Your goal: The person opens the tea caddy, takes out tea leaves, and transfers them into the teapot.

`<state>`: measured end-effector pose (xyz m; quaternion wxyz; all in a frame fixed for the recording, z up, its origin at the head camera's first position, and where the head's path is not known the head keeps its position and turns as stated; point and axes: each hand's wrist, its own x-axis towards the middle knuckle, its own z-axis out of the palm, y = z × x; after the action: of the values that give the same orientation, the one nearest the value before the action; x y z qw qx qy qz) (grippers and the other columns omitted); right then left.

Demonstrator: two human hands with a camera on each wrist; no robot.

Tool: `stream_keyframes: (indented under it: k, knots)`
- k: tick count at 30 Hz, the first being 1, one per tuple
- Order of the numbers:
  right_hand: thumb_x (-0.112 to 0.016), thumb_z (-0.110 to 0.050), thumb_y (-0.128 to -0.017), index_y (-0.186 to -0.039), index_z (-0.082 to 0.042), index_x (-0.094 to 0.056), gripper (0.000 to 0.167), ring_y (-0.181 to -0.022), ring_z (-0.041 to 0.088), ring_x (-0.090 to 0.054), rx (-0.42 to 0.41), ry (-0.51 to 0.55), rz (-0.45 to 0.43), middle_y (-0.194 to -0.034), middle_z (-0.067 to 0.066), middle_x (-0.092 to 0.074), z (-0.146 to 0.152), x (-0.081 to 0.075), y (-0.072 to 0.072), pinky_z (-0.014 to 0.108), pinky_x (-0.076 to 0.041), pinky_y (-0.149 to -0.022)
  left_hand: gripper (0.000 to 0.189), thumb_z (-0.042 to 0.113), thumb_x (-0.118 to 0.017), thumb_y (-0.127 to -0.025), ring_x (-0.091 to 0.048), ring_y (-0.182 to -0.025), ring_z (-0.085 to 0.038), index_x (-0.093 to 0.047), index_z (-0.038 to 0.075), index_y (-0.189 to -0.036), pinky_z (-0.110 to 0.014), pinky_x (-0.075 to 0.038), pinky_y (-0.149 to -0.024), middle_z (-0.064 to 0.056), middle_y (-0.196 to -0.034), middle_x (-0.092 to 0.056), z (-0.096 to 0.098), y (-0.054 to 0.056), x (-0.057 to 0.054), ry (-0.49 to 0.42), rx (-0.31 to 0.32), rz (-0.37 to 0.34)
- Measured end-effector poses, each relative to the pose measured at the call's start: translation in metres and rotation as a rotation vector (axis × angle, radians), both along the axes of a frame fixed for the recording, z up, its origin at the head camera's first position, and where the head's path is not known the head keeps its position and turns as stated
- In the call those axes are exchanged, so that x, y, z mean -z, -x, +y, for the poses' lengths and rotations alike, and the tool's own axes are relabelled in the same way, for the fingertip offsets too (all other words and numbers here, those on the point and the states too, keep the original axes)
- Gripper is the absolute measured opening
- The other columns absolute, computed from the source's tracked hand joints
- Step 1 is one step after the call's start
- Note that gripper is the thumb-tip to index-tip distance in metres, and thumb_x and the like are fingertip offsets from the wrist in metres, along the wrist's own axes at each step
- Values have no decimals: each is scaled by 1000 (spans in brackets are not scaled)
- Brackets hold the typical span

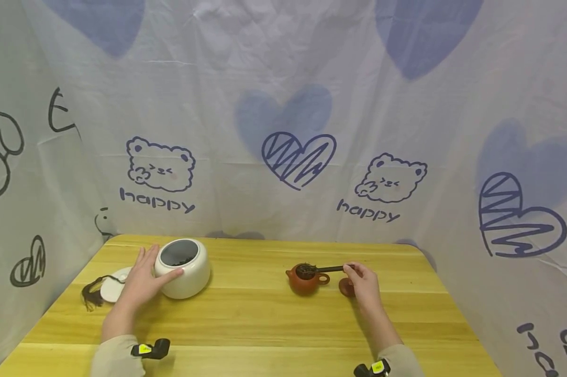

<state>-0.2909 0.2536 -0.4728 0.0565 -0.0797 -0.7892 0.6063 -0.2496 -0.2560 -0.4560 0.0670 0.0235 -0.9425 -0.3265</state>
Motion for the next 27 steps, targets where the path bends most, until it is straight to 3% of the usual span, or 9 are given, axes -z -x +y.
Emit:
stream_keyframes:
  k: [5,12,18,27]
  knots:
    - [-59,-36,-97,-125,0,-59,46,-93,-2,-56,-19,-23,-5,-96,-16,-63,1,-4,-1,25,-54,-86,114,67,-63,-81,4,-150,-46,-9,-1,-155,-71,-3,-116,-24,-162,-8,0,0,0,-1,1,2]
    - [-56,-40,-98,-124,-7,-62,42,-97,8,-54,-37,-186,12,-112,2,-64,-3,-14,0,29,-50,-86,114,67,-63,-81,4,-150,-46,-10,-1,-155,-71,-4,-115,-24,-162,-9,0,1,0,1,3,8]
    - [-59,-31,-97,-112,-7,-68,29,-82,13,-51,-73,-418,150,-97,9,-65,-10,-26,5,22,-44,-68,113,67,-63,-81,3,-150,-46,-11,-1,-155,-71,-6,-115,-25,-162,-10,-1,2,1,10,2,15]
    - [-65,-18,-94,-101,-7,-70,15,-72,14,-52,-171,-680,355,-86,8,-68,-24,-43,11,27,-44,-65,114,67,-63,-81,4,-150,-45,-10,-1,-155,-72,-6,-115,-24,-162,-9,-2,3,2,2,2,10]
